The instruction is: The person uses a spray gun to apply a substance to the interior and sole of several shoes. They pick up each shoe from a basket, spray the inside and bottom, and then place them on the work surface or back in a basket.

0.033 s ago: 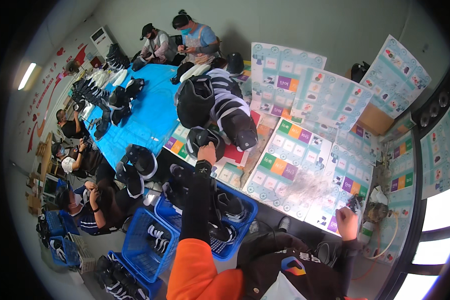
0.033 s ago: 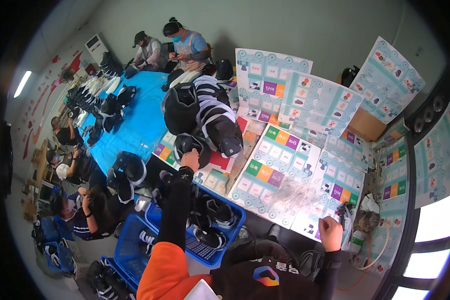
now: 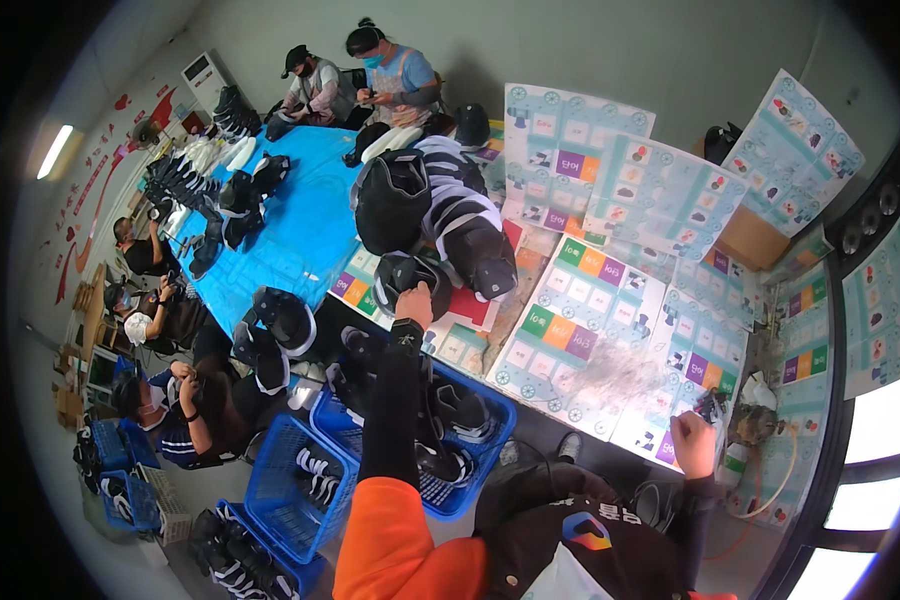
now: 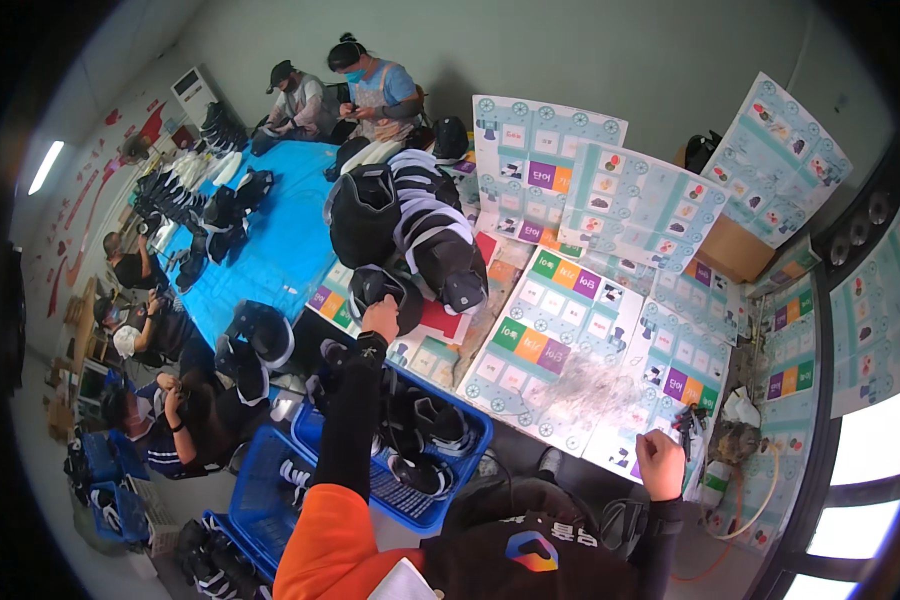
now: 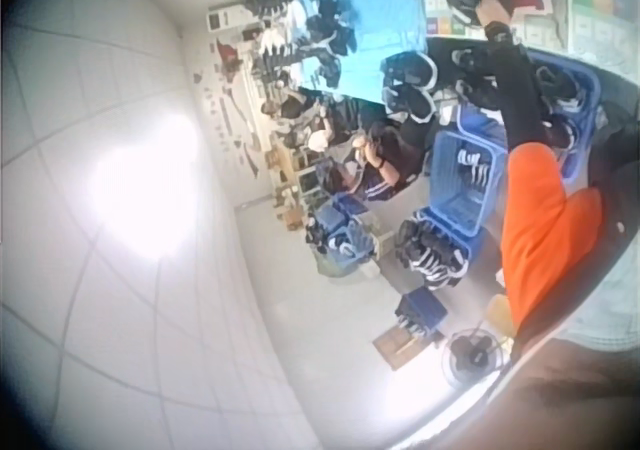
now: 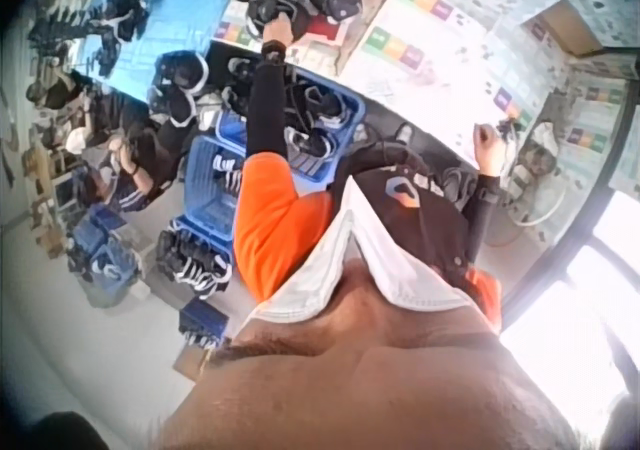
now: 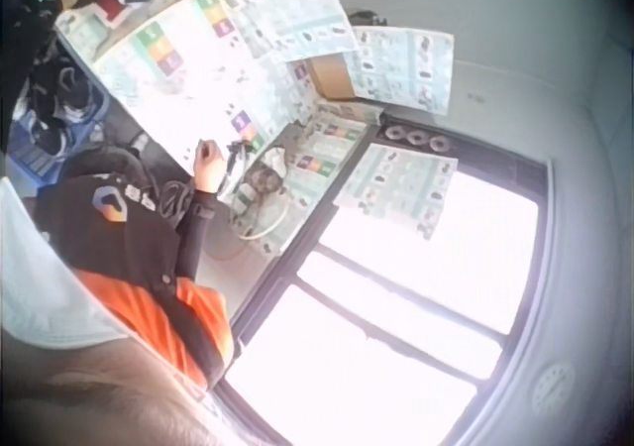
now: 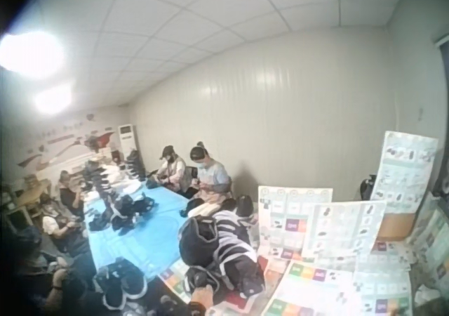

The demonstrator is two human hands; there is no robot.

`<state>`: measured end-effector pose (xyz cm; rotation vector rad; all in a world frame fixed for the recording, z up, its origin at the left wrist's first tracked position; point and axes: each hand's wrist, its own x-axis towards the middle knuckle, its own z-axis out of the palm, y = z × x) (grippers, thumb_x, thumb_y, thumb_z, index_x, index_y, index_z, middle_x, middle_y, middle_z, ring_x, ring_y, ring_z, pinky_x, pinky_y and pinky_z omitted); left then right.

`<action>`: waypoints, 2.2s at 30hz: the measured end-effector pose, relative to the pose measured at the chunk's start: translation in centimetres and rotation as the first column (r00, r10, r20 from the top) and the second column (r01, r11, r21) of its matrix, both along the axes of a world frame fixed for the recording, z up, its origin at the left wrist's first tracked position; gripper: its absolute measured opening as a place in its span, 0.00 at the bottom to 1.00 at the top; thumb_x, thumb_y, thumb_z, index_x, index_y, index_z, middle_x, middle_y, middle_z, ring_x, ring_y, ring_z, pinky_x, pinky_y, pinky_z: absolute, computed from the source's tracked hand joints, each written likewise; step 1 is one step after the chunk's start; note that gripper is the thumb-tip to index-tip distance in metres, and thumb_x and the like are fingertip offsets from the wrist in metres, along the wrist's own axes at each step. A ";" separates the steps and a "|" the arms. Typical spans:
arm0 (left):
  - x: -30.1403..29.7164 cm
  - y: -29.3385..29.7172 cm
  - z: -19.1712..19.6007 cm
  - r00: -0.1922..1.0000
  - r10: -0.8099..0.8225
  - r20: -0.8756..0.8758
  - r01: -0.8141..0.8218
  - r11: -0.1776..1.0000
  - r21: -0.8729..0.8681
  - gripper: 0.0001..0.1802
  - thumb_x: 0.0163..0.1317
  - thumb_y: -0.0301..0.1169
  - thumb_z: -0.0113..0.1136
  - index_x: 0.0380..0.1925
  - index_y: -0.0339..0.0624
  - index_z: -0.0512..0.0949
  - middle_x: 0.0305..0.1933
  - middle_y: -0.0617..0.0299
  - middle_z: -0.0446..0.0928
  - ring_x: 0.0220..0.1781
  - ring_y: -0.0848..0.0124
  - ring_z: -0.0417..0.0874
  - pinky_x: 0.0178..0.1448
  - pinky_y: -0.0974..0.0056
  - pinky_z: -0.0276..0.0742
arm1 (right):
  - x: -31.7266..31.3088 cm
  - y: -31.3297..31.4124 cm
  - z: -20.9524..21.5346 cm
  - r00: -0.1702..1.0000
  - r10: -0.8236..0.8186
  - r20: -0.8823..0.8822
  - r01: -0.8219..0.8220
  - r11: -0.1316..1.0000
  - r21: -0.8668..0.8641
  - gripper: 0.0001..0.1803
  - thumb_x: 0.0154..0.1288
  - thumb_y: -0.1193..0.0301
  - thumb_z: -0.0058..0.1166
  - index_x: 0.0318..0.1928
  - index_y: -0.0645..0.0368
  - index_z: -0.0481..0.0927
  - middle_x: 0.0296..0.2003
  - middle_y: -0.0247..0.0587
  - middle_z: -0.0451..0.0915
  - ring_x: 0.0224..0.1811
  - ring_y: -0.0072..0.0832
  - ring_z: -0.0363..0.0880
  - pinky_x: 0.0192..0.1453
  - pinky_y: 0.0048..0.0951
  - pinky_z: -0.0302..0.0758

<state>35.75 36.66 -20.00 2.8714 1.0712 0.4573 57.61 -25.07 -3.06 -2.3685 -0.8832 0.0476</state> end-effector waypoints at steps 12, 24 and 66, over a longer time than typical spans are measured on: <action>3.8 -6.4 -0.7 0.984 0.088 -0.158 -0.044 0.963 0.264 0.08 0.62 0.31 0.55 0.39 0.43 0.78 0.40 0.59 0.80 0.49 0.58 0.79 0.56 0.52 0.70 | -0.2 6.5 0.2 0.986 0.157 -0.056 -0.159 0.987 -0.025 0.09 0.64 0.72 0.64 0.29 0.63 0.80 0.23 0.48 0.79 0.22 0.42 0.79 0.28 0.38 0.73; 5.4 -5.2 -2.0 0.968 0.236 -0.080 -0.212 0.949 0.231 0.03 0.67 0.29 0.54 0.34 0.43 0.75 0.29 0.57 0.82 0.33 0.57 0.89 0.38 0.57 0.86 | -0.2 9.0 0.1 0.969 0.238 -0.067 -0.237 0.971 0.025 0.09 0.63 0.72 0.65 0.28 0.62 0.80 0.22 0.47 0.80 0.23 0.43 0.81 0.29 0.38 0.76; 0.5 -27.8 17.9 0.703 0.237 0.671 0.419 0.624 -0.660 0.16 0.61 0.26 0.72 0.49 0.35 0.85 0.53 0.54 0.84 0.56 0.65 0.84 0.62 0.65 0.75 | -0.1 19.8 3.2 0.878 0.424 -0.222 -0.348 0.884 0.311 0.22 0.63 0.76 0.62 0.58 0.59 0.80 0.48 0.54 0.82 0.44 0.54 0.84 0.44 0.44 0.81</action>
